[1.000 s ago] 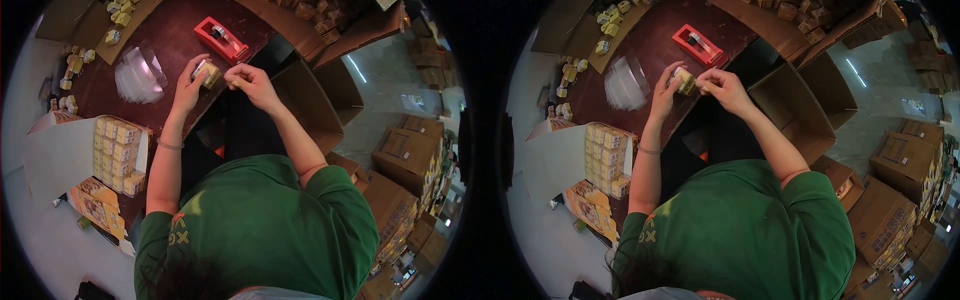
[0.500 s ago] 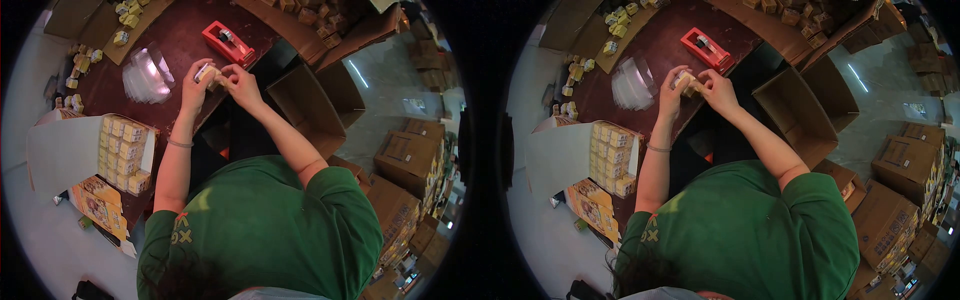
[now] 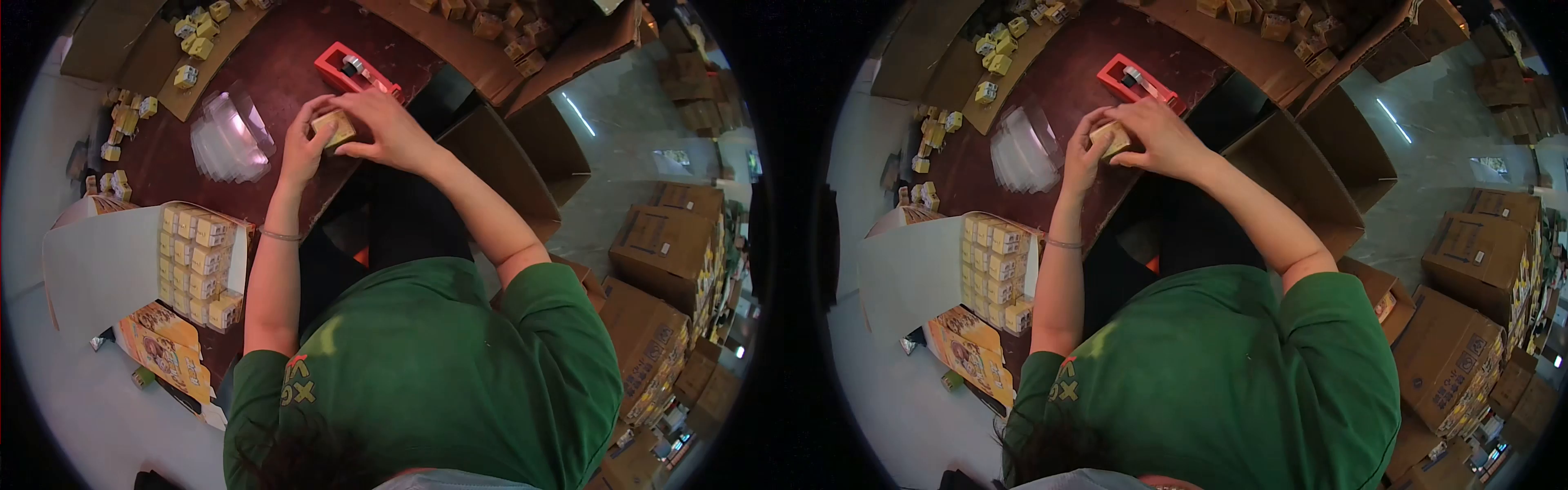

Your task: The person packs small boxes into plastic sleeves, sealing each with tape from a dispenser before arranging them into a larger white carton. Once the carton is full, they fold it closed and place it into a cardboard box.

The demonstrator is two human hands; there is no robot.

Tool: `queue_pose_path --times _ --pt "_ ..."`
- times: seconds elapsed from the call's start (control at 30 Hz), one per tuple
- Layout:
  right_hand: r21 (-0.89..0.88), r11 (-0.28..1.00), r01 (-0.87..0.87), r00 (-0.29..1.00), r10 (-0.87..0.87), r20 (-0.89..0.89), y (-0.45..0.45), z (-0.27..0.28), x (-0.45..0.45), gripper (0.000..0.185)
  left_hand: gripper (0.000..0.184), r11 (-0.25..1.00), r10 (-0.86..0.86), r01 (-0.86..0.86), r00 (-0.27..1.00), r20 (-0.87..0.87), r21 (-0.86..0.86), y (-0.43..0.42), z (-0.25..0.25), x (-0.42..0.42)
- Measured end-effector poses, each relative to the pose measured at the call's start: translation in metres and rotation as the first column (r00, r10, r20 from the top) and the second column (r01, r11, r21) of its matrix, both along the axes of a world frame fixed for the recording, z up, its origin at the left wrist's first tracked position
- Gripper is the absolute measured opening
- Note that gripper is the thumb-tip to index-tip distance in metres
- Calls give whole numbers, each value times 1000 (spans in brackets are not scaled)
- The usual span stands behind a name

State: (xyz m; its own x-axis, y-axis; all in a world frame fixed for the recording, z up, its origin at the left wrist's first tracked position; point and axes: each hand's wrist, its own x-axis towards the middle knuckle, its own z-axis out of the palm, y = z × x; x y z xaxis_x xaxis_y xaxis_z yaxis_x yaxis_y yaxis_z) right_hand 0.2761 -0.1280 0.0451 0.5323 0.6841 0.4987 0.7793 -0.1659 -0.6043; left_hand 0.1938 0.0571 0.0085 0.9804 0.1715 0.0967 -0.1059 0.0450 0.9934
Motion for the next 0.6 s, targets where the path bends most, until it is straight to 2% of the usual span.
queue_pose_path --times 0.03,0.07,0.1,0.17,0.2,0.27,0.3,0.4,0.47,0.53,0.6 --pt "59 998 22 999 -19 -45 -7 3 8 53 41 999 -10 11 1000 -18 33 3 -4 3" --pt "47 986 159 987 -157 -39 -15 -2 24 44 42 999 2 -2 1000 -2 -34 4 -10 5" --pt "-36 957 288 953 -290 -93 -20 -2 35 34 41 1000 -30 30 999 30 6 0 -8 11" --pt "-237 947 219 929 -276 -248 -23 -25 60 27 39 992 -101 95 992 72 82 -17 -6 22" --pt "-181 959 217 916 -264 -302 -24 -32 58 25 36 992 -107 107 994 4 74 -22 -8 27" --pt "-55 976 212 899 -216 -382 -20 -39 64 21 34 987 -135 134 991 6 84 -21 -9 36" --pt "-37 963 267 933 -268 -240 -21 -41 60 19 33 985 -147 146 989 -1 86 -21 -10 36" --pt "19 918 395 902 -384 -199 -25 -18 29 16 33 980 -129 133 991 -40 145 -20 -8 33" --pt "-3 937 349 789 -295 -538 -32 -18 21 12 33 983 -131 135 991 -38 123 -20 -7 33" --pt "25 956 293 557 -149 -817 -38 -47 22 12 33 986 -133 134 991 -17 96 -23 -5 34" --pt "85 962 258 514 -62 -856 -46 -66 20 12 32 989 -132 131 991 14 67 -26 -1 33"
